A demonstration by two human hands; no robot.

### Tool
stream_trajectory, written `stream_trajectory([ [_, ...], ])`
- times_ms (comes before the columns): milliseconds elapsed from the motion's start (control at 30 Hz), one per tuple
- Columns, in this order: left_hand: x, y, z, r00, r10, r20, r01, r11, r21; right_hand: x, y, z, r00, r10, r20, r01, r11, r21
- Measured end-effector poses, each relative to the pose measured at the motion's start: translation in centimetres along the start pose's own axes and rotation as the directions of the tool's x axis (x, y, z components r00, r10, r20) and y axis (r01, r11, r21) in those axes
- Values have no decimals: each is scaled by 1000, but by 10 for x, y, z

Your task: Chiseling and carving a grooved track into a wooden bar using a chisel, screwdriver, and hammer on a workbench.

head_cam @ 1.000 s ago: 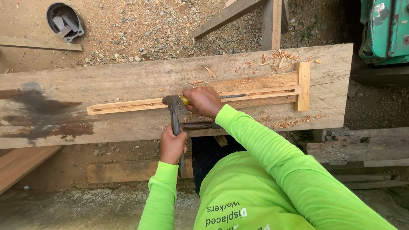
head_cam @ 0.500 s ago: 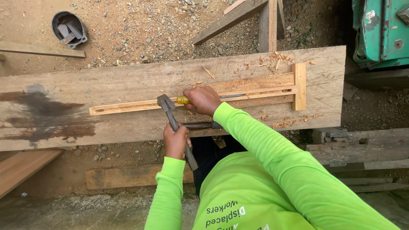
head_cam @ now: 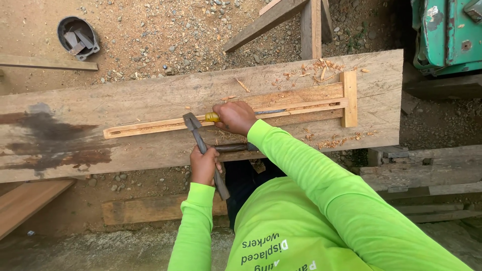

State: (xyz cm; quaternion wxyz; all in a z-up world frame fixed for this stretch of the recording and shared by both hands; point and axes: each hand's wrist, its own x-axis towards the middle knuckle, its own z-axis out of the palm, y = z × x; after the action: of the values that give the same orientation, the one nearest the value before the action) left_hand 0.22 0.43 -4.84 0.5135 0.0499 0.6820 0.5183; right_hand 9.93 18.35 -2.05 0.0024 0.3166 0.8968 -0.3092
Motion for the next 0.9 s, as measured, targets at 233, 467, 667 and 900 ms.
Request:
stream_trajectory([
  [233,-5,0,9,999,18,-46,-22,994,-107,-1,2,-2,1000,-7,-8,7,1000,1],
  [467,-15,-1,12,1000,16,19,-19,991,134,-8,8,-3,1000,-16,26,17,999,-40],
  [667,-24,-16,31,991,83,-103,-99,982,-159,-31,10,-27,999,-34,-30,32,998,-52],
  [900,-64,-66,-14,988,45,-149,-34,997,71,-107,58,-45,987,53,-155,-74,988,-137],
])
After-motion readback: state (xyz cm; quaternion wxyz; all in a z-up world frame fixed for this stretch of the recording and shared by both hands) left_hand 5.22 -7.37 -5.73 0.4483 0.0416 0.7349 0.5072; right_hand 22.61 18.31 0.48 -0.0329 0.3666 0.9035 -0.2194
